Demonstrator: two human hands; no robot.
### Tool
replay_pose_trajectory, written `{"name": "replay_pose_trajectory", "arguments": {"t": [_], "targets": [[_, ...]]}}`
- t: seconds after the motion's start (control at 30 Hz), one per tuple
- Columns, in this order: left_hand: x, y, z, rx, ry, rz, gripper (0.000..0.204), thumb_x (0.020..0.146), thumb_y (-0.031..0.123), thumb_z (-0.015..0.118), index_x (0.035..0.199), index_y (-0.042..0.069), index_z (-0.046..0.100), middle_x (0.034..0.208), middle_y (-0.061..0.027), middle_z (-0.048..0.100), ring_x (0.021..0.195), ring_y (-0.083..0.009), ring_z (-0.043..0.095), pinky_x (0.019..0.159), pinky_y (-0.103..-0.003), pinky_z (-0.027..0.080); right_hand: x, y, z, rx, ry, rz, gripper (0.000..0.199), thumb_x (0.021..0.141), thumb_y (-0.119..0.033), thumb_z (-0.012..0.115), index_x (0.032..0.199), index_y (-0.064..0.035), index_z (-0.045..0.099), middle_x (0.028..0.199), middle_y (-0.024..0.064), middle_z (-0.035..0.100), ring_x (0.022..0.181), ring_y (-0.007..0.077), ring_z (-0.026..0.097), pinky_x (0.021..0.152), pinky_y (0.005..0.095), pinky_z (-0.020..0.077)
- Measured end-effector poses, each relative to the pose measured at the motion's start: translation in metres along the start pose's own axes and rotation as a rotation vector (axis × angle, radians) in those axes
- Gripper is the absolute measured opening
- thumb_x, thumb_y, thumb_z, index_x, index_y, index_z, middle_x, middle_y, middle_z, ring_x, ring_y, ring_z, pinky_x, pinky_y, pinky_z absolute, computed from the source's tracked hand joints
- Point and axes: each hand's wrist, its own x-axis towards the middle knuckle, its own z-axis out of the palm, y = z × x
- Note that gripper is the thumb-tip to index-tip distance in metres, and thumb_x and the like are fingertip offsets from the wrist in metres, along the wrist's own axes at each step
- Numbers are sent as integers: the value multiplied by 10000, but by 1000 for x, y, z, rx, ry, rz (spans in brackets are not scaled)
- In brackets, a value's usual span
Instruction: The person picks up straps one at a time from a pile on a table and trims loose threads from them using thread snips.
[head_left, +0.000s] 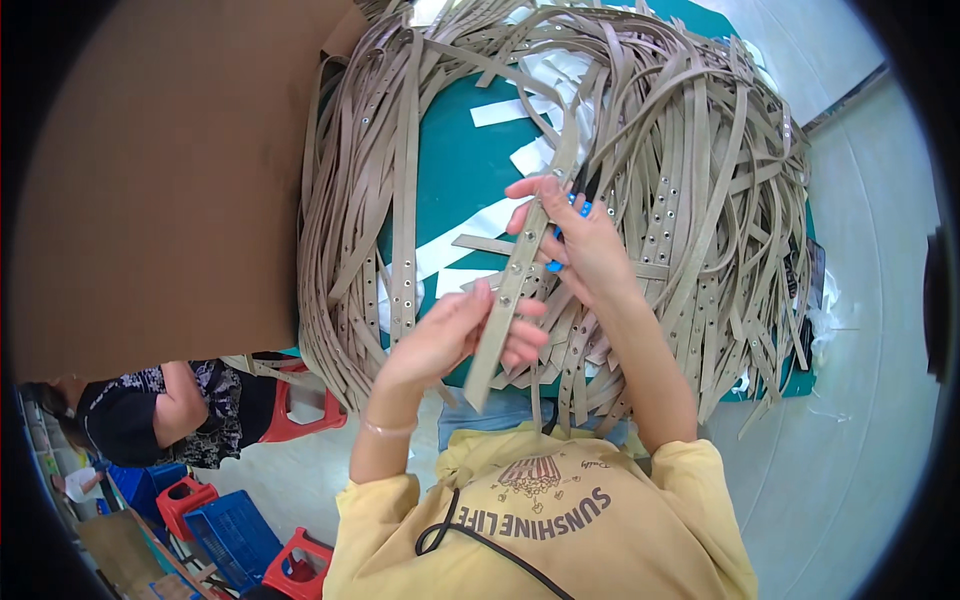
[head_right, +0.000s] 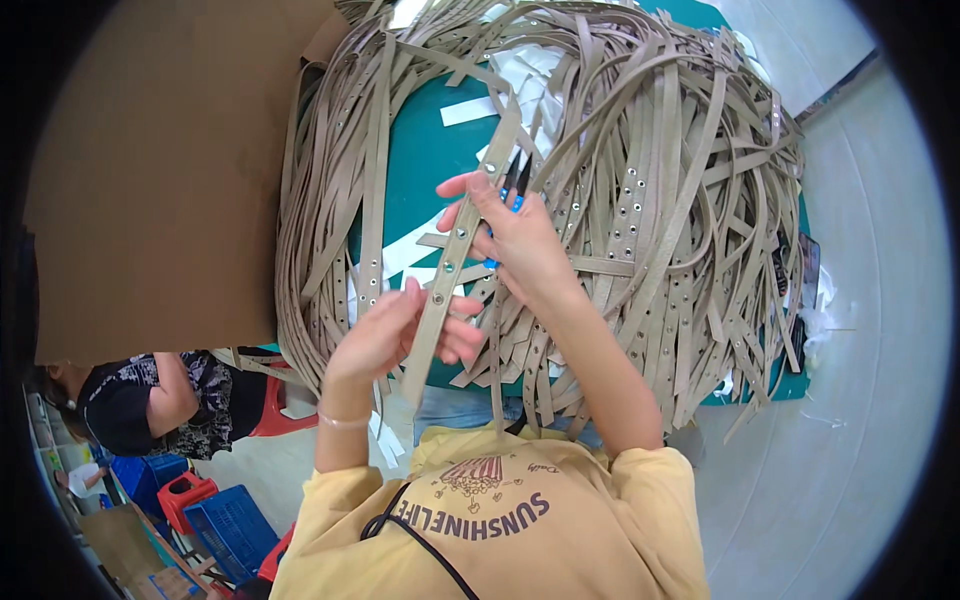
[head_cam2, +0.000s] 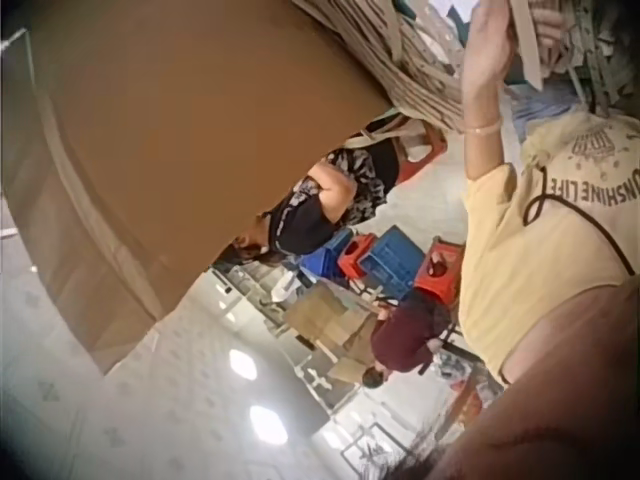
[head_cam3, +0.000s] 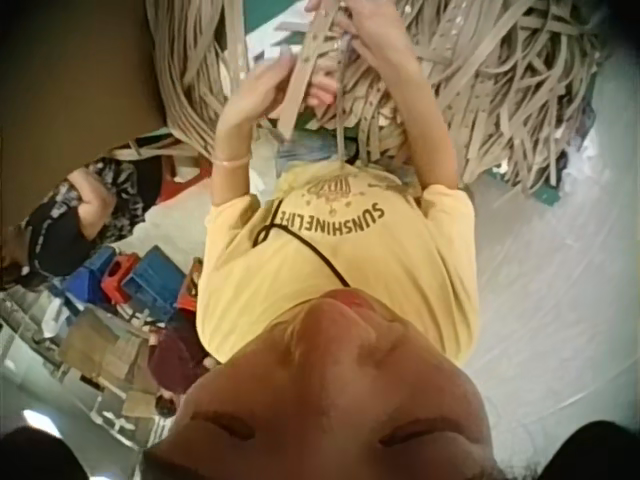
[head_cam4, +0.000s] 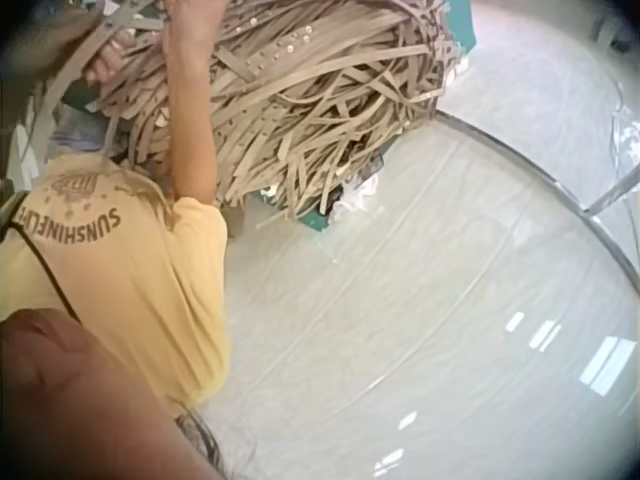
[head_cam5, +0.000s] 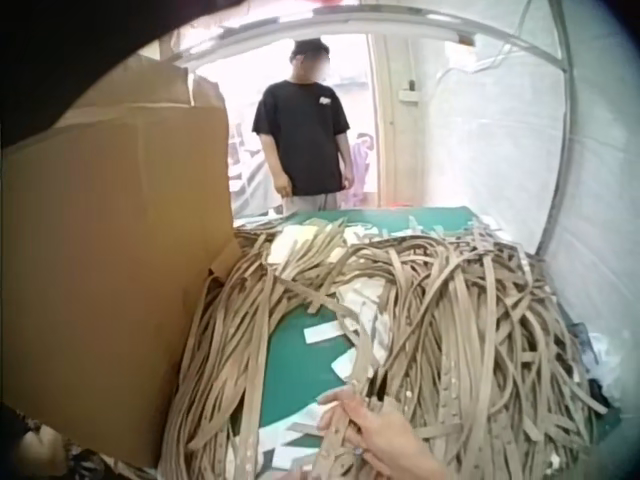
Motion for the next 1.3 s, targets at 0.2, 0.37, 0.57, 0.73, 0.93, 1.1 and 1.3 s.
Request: {"name": "replay_pose_trajectory", "arguments": {"t": [0.2,0.37,0.57,0.73,0.93,1.1,1.3], "targets": [[-4,-18,-4,-238,-99,-16,561,989,375,218,1216,-84,447,947,-152,633,763,-165,638,683,-242,525,9,3,-5,-59,89,-30,376,940,-359,455,996,-10,581,750,57,598,460,21,329,462,183,304],[2,-43,-18,-384,-100,88,447,958,308,395,1167,-76,486,835,-122,646,667,-151,629,599,-231,504,17,4,-11,23,36,-53,429,932,-399,453,1046,0,560,762,62,602,461,15,314,474,187,297],[1,-30,3,97,370,124,280,890,100,549,1134,-36,523,876,-105,655,726,-140,631,647,-231,508,-2,23,-14,-41,-30,166,359,918,-318,514,1037,16,563,604,-35,455,465,19,322,470,195,277],[-6,-21,10,7,294,97,356,867,36,545,1202,-67,484,1072,-136,617,919,-174,628,815,-272,504,2,26,-23,60,-94,235,249,906,-201,535,1008,23,576,495,-84,341,425,20,290,435,199,246],[-7,-16,9,-178,188,95,447,836,-50,499,1273,-68,410,1157,-154,574,1011,-209,601,879,-292,483,4,23,-23,68,-114,220,309,909,-217,528,1092,31,546,665,-3,529,434,7,296,434,195,265],[-5,-32,6,111,201,12,330,802,-65,468,1117,-46,563,991,-96,651,846,-117,617,767,-232,487,10,18,-34,238,-16,140,343,931,-243,475,1142,23,519,931,100,639,447,11,291,450,172,288],[-22,-78,0,853,-375,-165,402,691,-61,466,1039,59,626,724,-151,599,541,-208,495,539,-299,416,7,-3,-49,45,55,29,282,925,-243,492,1004,19,557,726,45,618,425,19,289,488,171,325]]}}
